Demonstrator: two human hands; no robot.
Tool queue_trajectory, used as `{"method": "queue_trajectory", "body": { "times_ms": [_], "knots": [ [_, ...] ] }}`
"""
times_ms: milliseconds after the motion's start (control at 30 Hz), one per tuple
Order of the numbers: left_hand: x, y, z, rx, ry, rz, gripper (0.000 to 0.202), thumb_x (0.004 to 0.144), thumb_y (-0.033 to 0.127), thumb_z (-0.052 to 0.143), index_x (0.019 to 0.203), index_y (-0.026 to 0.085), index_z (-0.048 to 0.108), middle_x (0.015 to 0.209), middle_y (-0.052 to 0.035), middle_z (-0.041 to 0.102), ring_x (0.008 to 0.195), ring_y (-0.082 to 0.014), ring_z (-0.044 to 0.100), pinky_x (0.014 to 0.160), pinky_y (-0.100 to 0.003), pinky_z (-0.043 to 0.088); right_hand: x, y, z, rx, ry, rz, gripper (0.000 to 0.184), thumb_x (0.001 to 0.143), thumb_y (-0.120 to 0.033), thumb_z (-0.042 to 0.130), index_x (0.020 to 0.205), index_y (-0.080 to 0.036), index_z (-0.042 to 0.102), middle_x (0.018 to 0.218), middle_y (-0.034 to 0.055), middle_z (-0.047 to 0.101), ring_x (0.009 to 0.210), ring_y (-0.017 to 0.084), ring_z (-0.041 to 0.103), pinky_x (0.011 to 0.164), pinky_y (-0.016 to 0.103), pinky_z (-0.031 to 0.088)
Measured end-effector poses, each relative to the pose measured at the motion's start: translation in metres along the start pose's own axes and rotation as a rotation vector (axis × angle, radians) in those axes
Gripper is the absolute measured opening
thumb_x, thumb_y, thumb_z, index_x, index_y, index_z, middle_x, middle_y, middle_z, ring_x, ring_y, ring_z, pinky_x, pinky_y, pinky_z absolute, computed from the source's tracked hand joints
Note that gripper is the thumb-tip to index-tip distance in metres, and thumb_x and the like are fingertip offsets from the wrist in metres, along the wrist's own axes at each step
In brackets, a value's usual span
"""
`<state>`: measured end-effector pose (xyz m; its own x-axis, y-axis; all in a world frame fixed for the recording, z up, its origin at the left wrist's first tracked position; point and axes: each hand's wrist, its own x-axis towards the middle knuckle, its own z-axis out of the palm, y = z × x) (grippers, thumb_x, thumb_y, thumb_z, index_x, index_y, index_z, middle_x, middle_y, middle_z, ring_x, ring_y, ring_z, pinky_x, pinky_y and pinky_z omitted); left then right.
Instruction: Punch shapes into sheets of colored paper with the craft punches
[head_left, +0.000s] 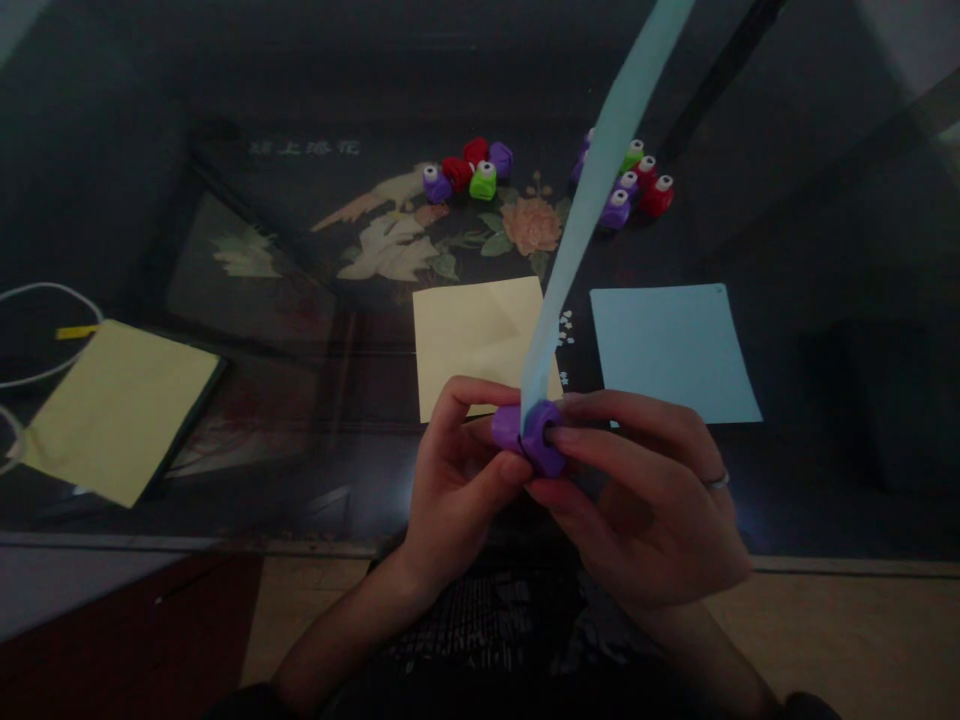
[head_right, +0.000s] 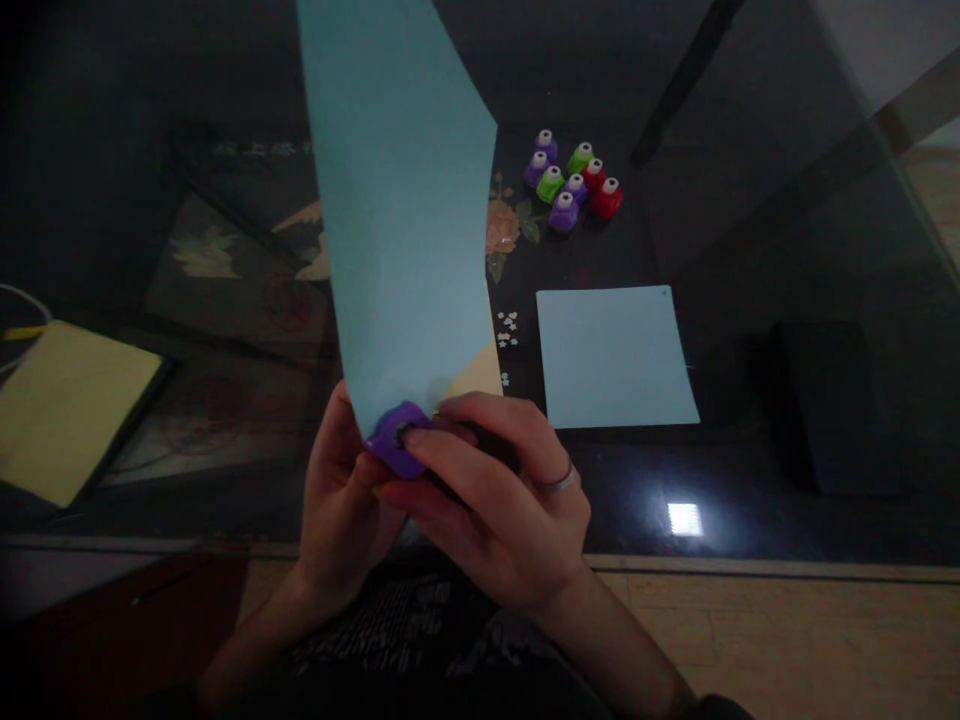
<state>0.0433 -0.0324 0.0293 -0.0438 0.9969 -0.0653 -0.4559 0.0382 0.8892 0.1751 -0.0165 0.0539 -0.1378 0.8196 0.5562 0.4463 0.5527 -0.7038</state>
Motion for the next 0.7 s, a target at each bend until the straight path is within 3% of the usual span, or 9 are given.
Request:
{"method": "queue_trajectory", "body": {
  "times_ms": [300, 567, 700],
  "knots": [
    [-0.0031, -0.0011, 0.002, -0.049, 0.017, 0.024, 0.029, 0.083, 0.04, 0.07, 0.109, 0.031, 0.061, 0.091, 0.0011, 0.07, 0.068, -0.0118, 0.065, 0.059, -0.021, 0.054, -0.0048, 0.001, -0.0009, 0.004, -0.001, 0.011, 0.042, 0.08, -0.022, 0.071, 0.118, -0.038, 0.061, 0.104, 0.0025, 0.064, 0.092, 0.023, 0.063, 0.076, 0.041, 0.058],
    [-0.001, 0.0005, 0.0073, -0.011, 0.052, 0.076, 0.025, 0.08, 0.04, 0.073, 0.101, 0.032, 0.062, 0.078, 0.0059, 0.07, 0.062, -0.0102, 0.064, 0.054, -0.019, 0.051, 0.0001, 0.0009, 0.0001, -0.036, 0.012, -0.05, 0.031, 0.086, -0.023, 0.063, 0.115, -0.033, 0.062, 0.106, 0.0035, 0.061, 0.106, 0.024, 0.06, 0.091, 0.038, 0.055],
    [0.0016, -0.0006, 0.0071, -0.008, 0.048, 0.094, 0.025, 0.081, 0.04, 0.071, 0.101, 0.031, 0.06, 0.076, 0.0058, 0.07, 0.06, -0.0107, 0.063, 0.053, -0.02, 0.05, 0.0036, 0.0038, 0.0046, -0.002, 0.042, -0.076, 0.022, 0.089, -0.025, 0.06, 0.111, -0.028, 0.063, 0.104, 0.0054, 0.061, 0.108, 0.025, 0.061, 0.091, 0.041, 0.056]
  ]
}}
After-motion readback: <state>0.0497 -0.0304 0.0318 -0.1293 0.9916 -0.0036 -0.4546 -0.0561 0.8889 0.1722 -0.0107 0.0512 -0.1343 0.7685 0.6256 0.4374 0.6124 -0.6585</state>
